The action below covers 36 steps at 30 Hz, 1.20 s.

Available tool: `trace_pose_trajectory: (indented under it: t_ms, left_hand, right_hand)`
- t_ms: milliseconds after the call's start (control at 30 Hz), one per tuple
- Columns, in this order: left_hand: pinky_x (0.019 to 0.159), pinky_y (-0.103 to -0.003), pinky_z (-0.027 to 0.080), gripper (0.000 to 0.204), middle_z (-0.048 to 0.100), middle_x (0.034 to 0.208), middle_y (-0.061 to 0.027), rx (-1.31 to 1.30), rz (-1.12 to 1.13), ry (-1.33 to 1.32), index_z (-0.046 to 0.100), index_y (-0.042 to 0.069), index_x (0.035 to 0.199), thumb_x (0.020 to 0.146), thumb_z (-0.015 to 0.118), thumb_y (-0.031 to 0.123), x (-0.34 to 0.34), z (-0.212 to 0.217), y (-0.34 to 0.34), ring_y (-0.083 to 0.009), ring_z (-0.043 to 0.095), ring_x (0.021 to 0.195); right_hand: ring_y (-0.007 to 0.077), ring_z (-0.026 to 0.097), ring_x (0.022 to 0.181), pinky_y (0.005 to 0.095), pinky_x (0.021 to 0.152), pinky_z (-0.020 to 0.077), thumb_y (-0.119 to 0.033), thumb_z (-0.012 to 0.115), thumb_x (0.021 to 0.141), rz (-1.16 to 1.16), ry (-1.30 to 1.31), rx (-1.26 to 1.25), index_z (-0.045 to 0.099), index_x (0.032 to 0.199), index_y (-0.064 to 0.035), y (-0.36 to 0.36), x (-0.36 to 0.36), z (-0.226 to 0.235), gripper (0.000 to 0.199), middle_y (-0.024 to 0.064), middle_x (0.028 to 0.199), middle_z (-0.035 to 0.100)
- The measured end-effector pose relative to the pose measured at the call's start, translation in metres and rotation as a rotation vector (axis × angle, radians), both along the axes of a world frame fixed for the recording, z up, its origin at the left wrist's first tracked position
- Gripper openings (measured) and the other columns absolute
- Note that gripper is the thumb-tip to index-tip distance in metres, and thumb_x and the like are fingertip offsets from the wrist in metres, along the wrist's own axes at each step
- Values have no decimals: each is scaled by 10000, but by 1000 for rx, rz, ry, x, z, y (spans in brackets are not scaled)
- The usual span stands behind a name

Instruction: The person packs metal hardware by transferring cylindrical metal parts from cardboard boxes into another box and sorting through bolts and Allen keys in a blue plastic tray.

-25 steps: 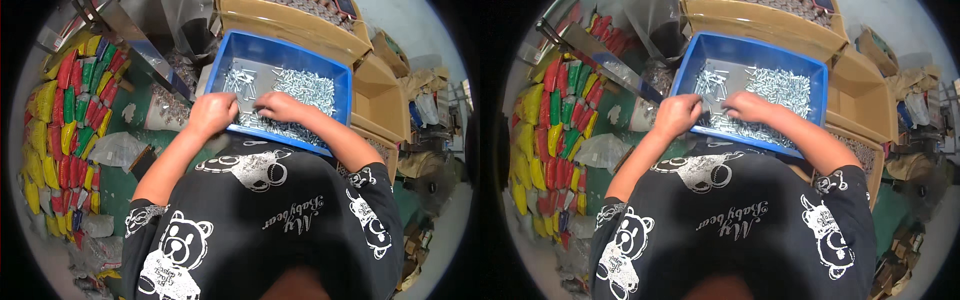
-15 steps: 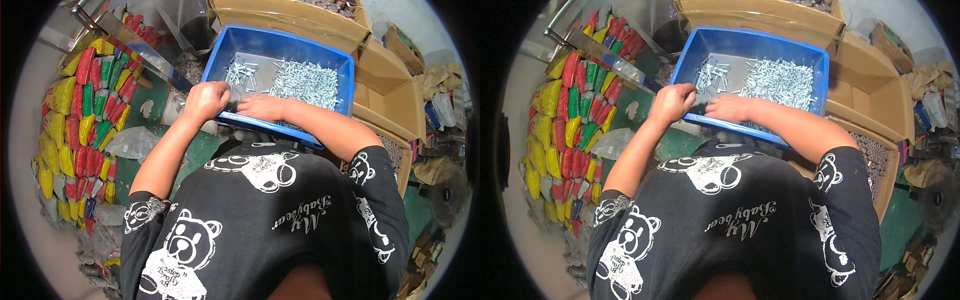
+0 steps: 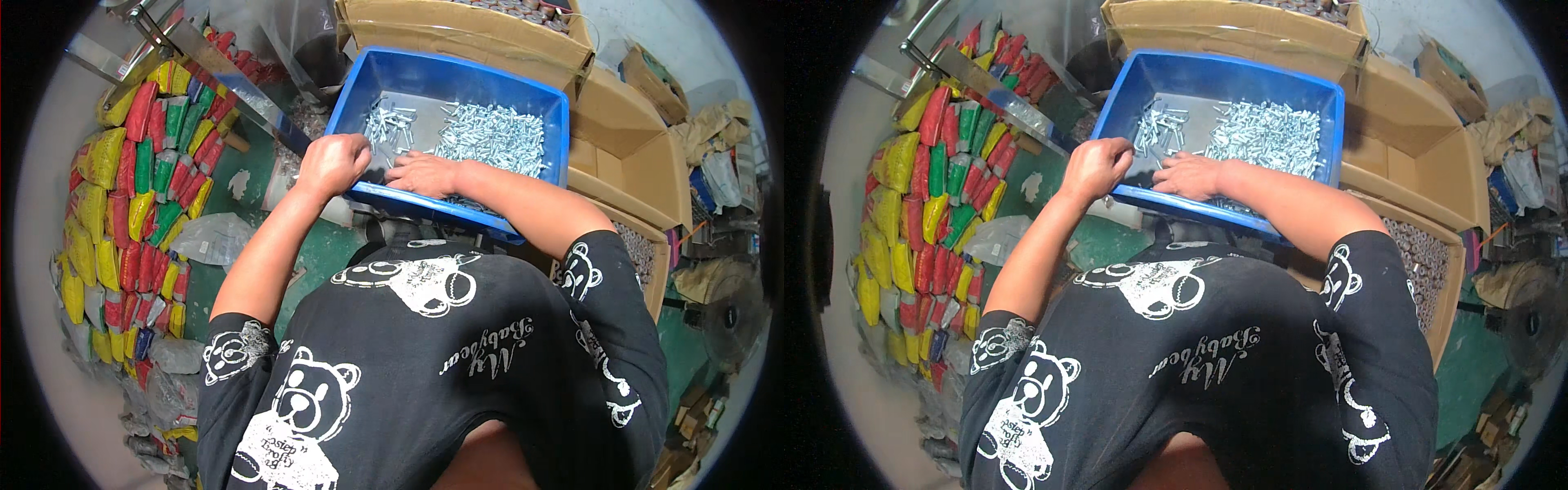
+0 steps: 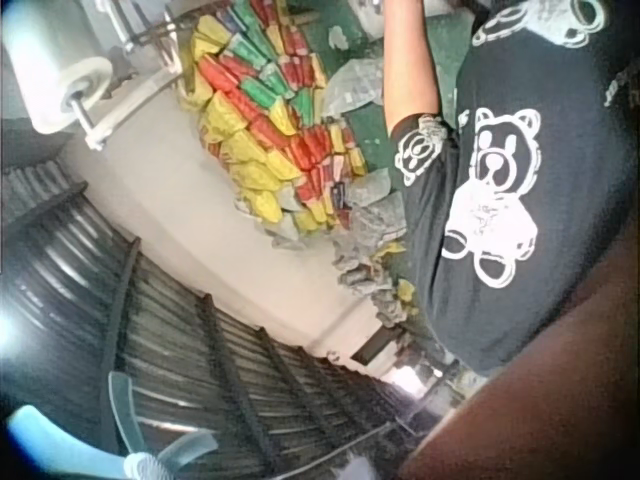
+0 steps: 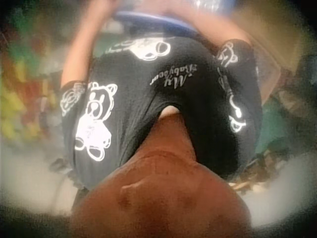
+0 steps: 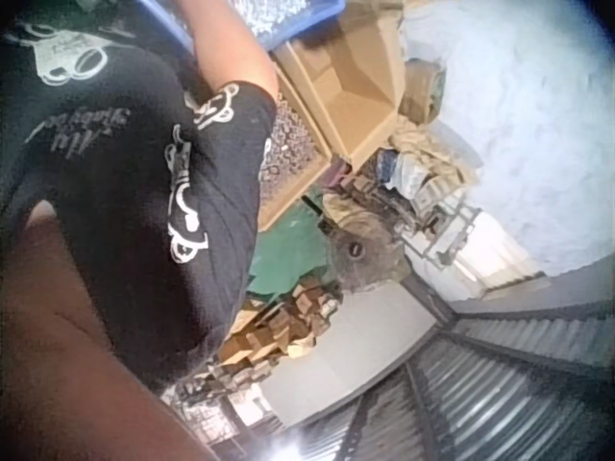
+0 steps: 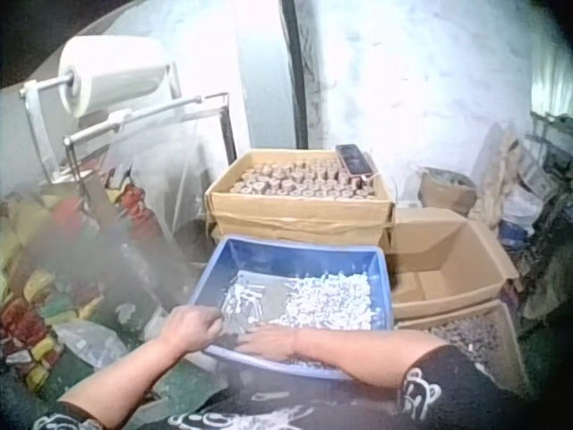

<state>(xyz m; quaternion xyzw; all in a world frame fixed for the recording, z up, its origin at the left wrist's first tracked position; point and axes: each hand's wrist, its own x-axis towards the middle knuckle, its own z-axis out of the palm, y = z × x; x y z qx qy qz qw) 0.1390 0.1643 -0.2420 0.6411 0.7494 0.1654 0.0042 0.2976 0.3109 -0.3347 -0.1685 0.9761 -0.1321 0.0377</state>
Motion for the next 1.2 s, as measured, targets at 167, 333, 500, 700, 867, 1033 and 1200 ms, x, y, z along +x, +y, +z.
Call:
trace_pose_trajectory:
  t_ms: [167, 333, 500, 700, 867, 1033, 1200]
  left_hand:
    - [710, -470, 518, 225, 674, 815, -174, -23, -9, -26, 711, 84, 894, 848, 562, 247, -2, -1, -1, -375, 655, 784]
    - [709, -470, 518, 222, 673, 813, -173, -1, -3, -66, 711, 82, 887, 847, 564, 243, -4, -3, -3, -372, 655, 784]
    - [681, -503, 513, 198, 654, 744, -170, 116, -55, -111, 637, 54, 739, 836, 553, 205, -5, -4, -4, -381, 644, 727]
    - [660, -501, 516, 205, 652, 735, -175, 119, -119, -144, 612, 43, 719, 836, 560, 202, -11, -6, -3, -379, 645, 712]
    - [644, -491, 510, 184, 657, 768, -171, 106, -146, -181, 632, 52, 766, 849, 587, 210, -13, -6, -3, -384, 645, 724]
    - [611, -490, 511, 183, 645, 716, -189, 135, -194, -202, 616, 39, 742, 846, 582, 186, -14, -6, -3, -382, 644, 669]
    - [582, -481, 516, 191, 629, 674, -201, 168, -224, -193, 599, 22, 712, 844, 584, 159, -16, -6, -4, -380, 641, 626]
  right_hand:
    - [278, 539, 1070, 488, 929, 390, -251, 542, 858, 38, -48, 69, 570, 1174, -144, 1, -3, -7, 335, 80, 1111, 575]
    - [270, 558, 1035, 453, 910, 392, -303, 549, 860, 120, -5, 90, 620, 1043, -156, 11, 16, -9, 246, 53, 952, 619]
    - [267, 551, 1010, 441, 928, 393, -323, 592, 848, 2, -19, -21, 640, 969, -160, 27, 50, 10, 208, 54, 950, 613]
    - [262, 543, 1005, 423, 933, 404, -264, 674, 750, -111, -56, 193, 625, 936, -160, 57, 90, 37, 218, 52, 888, 570]
    - [266, 560, 1000, 430, 863, 453, -145, 650, 778, -524, -170, 363, 641, 913, -138, 88, 127, 63, 135, 58, 922, 590]
    - [282, 650, 788, 402, 713, 521, -93, 642, 855, -761, 44, 156, 669, 999, -54, 110, 151, 68, 152, 137, 888, 662]
    - [84, 518, 513, 267, 465, 436, -121, 558, 973, -1330, 124, -250, 654, 1039, -51, 99, 135, 99, 136, 35, 708, 590]
